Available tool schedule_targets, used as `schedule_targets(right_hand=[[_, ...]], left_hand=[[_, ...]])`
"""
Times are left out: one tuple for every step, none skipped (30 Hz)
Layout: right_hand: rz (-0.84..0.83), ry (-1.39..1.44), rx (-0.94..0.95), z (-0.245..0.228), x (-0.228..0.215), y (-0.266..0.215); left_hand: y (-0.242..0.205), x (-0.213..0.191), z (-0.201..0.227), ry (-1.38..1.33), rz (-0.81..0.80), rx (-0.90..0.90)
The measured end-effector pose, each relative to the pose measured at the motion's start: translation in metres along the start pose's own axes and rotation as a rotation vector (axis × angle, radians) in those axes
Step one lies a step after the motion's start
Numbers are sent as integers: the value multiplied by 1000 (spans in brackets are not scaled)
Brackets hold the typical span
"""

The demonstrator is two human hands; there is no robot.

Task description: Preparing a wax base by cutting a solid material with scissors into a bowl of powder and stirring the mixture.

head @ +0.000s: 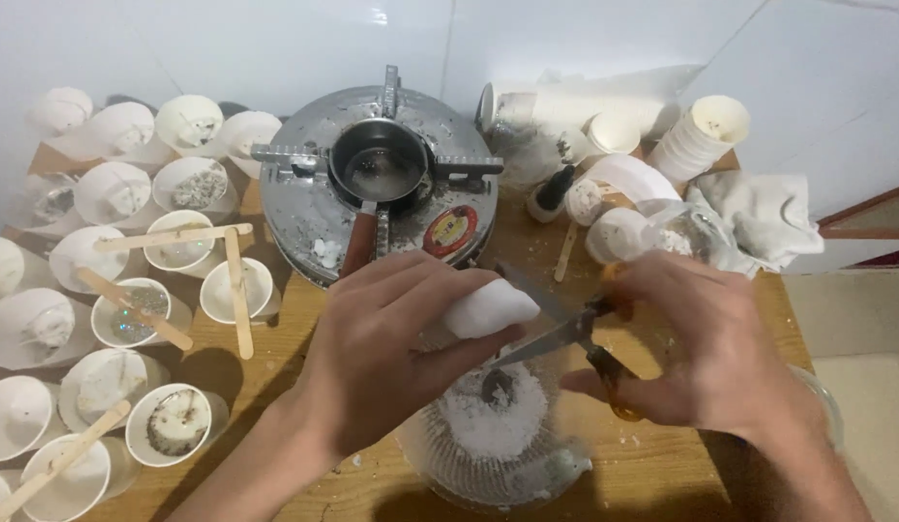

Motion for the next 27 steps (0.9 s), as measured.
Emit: schedule_targets(right_hand=[[-5, 3, 0, -2, 1, -1], [35, -89, -15, -4, 2, -2], [77, -185, -30, -7, 1, -5], [73, -185, -28, -5, 5, -7], [105, -202, -5, -4, 8, -9], [137, -218, 18, -2, 11, -10], [137, -215, 16, 1, 14, -13], [179, -205, -47, 3, 16, -16], [221, -194, -110, 4, 18, -19], [221, -191, -112, 5, 20, -19], [252, -154, -128, 6, 21, -19], [282, -117, -144, 7, 22, -20], [283, -118, -141, 12, 24, -21], [307, -109, -171, 17, 26, -22], [333, -99, -202, 21, 29, -23], [335, -101, -201, 24, 31, -25], [327, -115, -184, 27, 33, -27], [319, -128, -166, 30, 36, -29], [319, -126, -166, 29, 38, -28], [336, -122, -173, 28, 39, -27], [351, -120, -180, 28, 41, -25], [350, -118, -180, 29, 42, -25], [333, -118, -185, 31, 43, -26], [316, -118, -190, 32, 44, -27], [315, -117, -187, 28, 42, -26], [271, -45, -75, 26, 40, -24], [225, 23, 37, 25, 38, -22]], left_hand=[[-2, 0, -1, 1, -1, -6], [-4, 0, -2, -6, -1, -9], [-6, 0, -2, -15, 0, -9], [-8, 1, -2, -17, 0, -12], [-10, 1, -3, 16, -26, -20], [-12, 1, -3, 49, -52, -28], [-11, 1, -3, 52, -52, -29], [-9, 0, -2, -25, -54, 3], [-8, 0, -1, -103, -57, 34], [-9, 0, 0, -100, -58, 32], [-9, 0, 2, -112, -69, 42], [-9, 1, 3, -125, -79, 51], [-10, 3, 2, -127, -80, 52], [-12, 6, 2, -69, -141, 74], [-15, 8, 1, -10, -202, 97], [-18, 12, 0, -11, -202, 100], [-21, 16, 0, 25, -218, 127], [-24, 20, 0, 61, -235, 155], [-26, 22, -1, 62, -237, 153], [-28, 25, -3, 30, -233, 132], [-30, 27, -4, -2, -228, 111], [-29, 26, -4, -2, -229, 109], [-29, 26, -4, -50, -223, 86], [-29, 25, -3, -98, -218, 62], [-29, 25, -2, -100, -220, 61], [-29, 25, -1, -149, -216, 33], [-28, 26, 0, -200, -211, 8]])
Point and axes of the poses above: each hand's wrist, its own y-axis towards the middle knuckle, its own x-axis out of the palm, z = x × y, the point moved 2 cm from there along y, towards the middle knuckle, and after that the axes turned 10 degrees about x, right-handed, at the moved point
